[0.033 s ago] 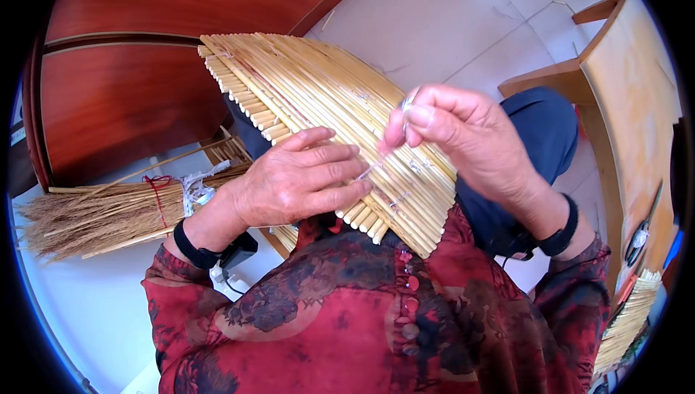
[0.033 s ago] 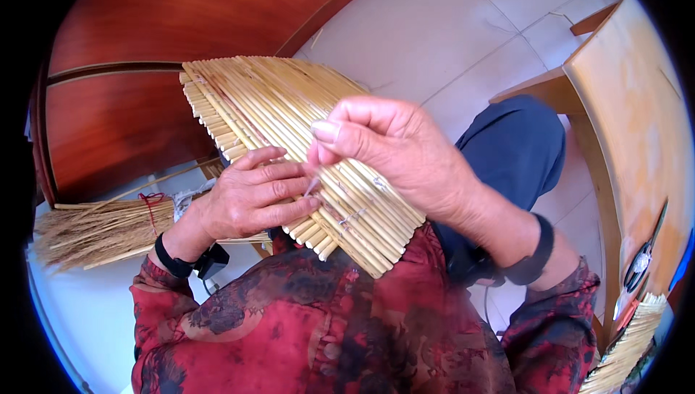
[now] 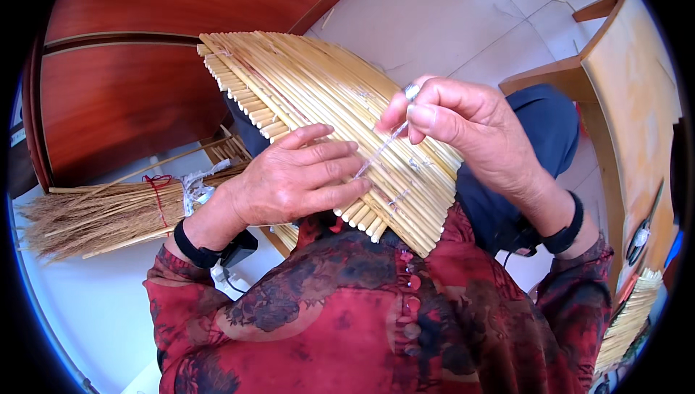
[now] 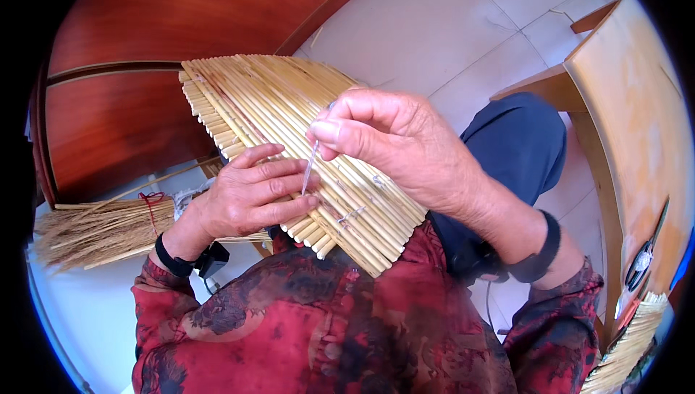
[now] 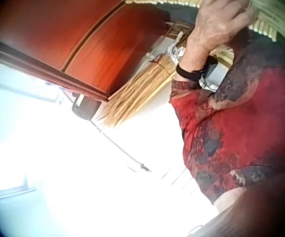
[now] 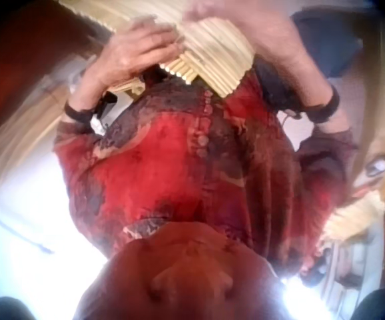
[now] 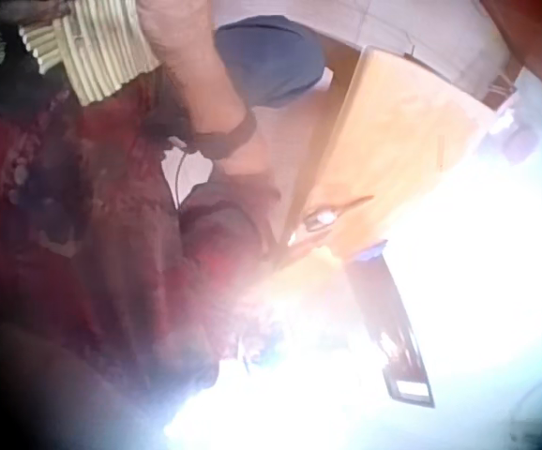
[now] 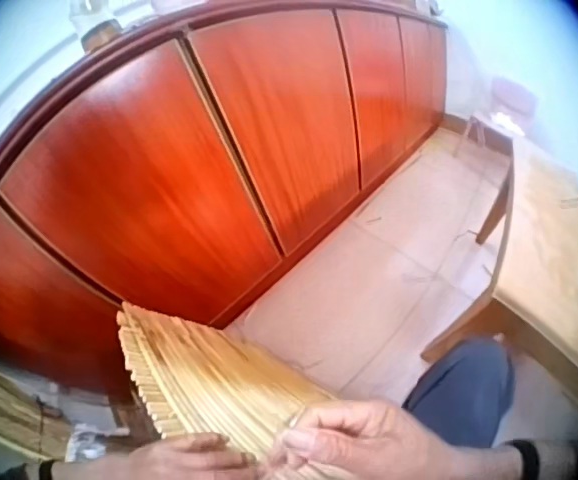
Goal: The person weaves together several long stalks using a needle and thread, pulling the thread through the stalks one by one to form a mat.
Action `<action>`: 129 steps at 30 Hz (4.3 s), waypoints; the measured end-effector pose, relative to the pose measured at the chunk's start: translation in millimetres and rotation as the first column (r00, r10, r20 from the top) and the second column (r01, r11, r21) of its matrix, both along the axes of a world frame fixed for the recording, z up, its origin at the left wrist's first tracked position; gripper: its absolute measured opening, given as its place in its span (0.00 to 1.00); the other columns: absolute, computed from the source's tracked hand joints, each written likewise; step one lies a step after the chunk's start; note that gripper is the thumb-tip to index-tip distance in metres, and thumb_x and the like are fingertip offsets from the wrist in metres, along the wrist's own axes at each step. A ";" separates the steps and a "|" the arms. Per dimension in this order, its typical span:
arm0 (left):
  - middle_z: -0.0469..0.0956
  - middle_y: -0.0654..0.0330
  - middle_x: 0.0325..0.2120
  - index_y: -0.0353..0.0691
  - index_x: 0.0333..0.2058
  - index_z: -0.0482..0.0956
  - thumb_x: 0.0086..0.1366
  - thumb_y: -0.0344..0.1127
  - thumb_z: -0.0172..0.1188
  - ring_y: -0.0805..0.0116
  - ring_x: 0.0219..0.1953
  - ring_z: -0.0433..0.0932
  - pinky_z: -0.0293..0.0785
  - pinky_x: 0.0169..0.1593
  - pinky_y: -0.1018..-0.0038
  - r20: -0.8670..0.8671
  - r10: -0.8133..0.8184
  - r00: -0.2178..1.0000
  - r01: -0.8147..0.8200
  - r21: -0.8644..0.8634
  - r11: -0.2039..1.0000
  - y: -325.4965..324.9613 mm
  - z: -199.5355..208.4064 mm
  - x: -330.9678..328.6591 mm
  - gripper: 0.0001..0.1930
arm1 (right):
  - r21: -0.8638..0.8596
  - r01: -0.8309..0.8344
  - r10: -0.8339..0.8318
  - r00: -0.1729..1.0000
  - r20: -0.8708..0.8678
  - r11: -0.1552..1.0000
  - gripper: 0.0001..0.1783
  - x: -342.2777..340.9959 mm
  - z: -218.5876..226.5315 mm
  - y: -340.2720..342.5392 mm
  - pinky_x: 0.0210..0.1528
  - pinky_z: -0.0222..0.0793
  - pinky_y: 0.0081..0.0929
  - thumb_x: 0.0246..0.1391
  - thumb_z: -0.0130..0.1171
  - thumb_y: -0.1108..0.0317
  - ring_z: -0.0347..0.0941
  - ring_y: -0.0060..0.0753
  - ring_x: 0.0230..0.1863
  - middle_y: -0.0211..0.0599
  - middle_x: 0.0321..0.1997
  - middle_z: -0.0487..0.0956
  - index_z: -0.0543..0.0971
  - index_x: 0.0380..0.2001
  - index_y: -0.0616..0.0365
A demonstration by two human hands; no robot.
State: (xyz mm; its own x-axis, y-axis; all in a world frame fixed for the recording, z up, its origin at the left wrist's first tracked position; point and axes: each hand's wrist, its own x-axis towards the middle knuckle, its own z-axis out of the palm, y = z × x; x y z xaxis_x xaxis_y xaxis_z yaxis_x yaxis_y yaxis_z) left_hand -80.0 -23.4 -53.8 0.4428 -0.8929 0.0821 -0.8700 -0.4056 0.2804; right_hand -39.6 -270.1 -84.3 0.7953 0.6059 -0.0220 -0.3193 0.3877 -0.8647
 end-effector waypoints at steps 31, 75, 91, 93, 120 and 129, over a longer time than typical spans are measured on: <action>0.81 0.58 0.40 0.40 0.35 0.79 0.51 0.29 0.63 0.61 0.47 0.78 0.66 0.56 0.64 -0.094 0.281 0.955 -0.281 0.011 0.960 13.7 -0.6 -12.7 0.11 | -0.527 0.463 0.355 0.409 0.841 0.713 0.04 93.7 0.7 -118.4 0.38 0.74 0.20 0.54 0.62 0.64 0.74 0.24 0.40 0.31 0.29 0.74 0.82 0.32 0.50; 0.79 0.57 0.40 0.38 0.38 0.79 0.66 0.51 0.50 0.62 0.46 0.77 0.65 0.55 0.63 -0.031 0.239 0.971 -0.240 -0.024 0.971 15.5 -6.9 -13.7 0.20 | -0.431 -0.133 0.406 0.656 0.637 0.892 0.08 6.5 -37.1 10.7 0.29 0.70 0.36 0.53 0.58 0.66 0.75 0.45 0.29 0.39 0.25 0.76 0.84 0.33 0.52; 0.81 0.56 0.39 0.40 0.37 0.79 0.66 0.57 0.46 0.59 0.45 0.79 0.65 0.53 0.62 -0.026 0.239 0.971 -0.239 -0.021 0.971 19.4 -10.6 -15.4 0.25 | -0.517 -0.263 0.548 0.640 0.538 0.815 0.09 16.9 -25.6 17.0 0.38 0.72 0.38 0.53 0.56 0.69 0.76 0.47 0.34 0.42 0.29 0.79 0.84 0.33 0.54; 0.81 0.56 0.39 0.40 0.37 0.79 0.66 0.57 0.46 0.59 0.45 0.79 0.65 0.53 0.62 -0.024 0.240 0.970 -0.241 -0.021 0.970 19.2 -10.7 -15.0 0.25 | -0.510 -0.264 0.545 0.638 0.544 0.818 0.09 18.1 -25.4 18.0 0.38 0.72 0.38 0.52 0.56 0.69 0.76 0.47 0.34 0.43 0.29 0.79 0.84 0.33 0.55; 0.78 0.54 0.38 0.34 0.37 0.77 0.60 0.49 0.54 0.59 0.43 0.77 0.66 0.55 0.59 -0.025 0.219 0.975 -0.221 -0.134 0.966 15.1 -11.6 -12.8 0.20 | -0.785 -0.094 0.791 0.048 0.610 0.612 0.04 35.2 24.4 32.6 0.34 0.71 0.35 0.37 0.57 0.75 0.73 0.43 0.36 0.39 0.27 0.72 0.75 0.22 0.61; 0.79 0.53 0.37 0.34 0.36 0.78 0.64 0.52 0.51 0.58 0.44 0.77 0.65 0.55 0.57 0.009 0.162 0.987 -0.157 -0.211 0.965 20.1 -21.2 -13.1 0.23 | -0.704 -0.130 0.715 0.076 0.695 0.699 0.05 35.0 19.1 36.6 0.35 0.73 0.34 0.37 0.57 0.77 0.75 0.44 0.36 0.42 0.28 0.76 0.76 0.23 0.62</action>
State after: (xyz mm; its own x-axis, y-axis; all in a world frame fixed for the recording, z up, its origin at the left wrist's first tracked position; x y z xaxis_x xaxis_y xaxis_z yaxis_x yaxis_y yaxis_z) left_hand -93.0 -3.3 -75.0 0.5732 -0.7726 0.2731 -0.8070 -0.4744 0.3517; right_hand -4.5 -233.5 -65.3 0.0039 0.9923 0.1234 0.7801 0.0742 -0.6212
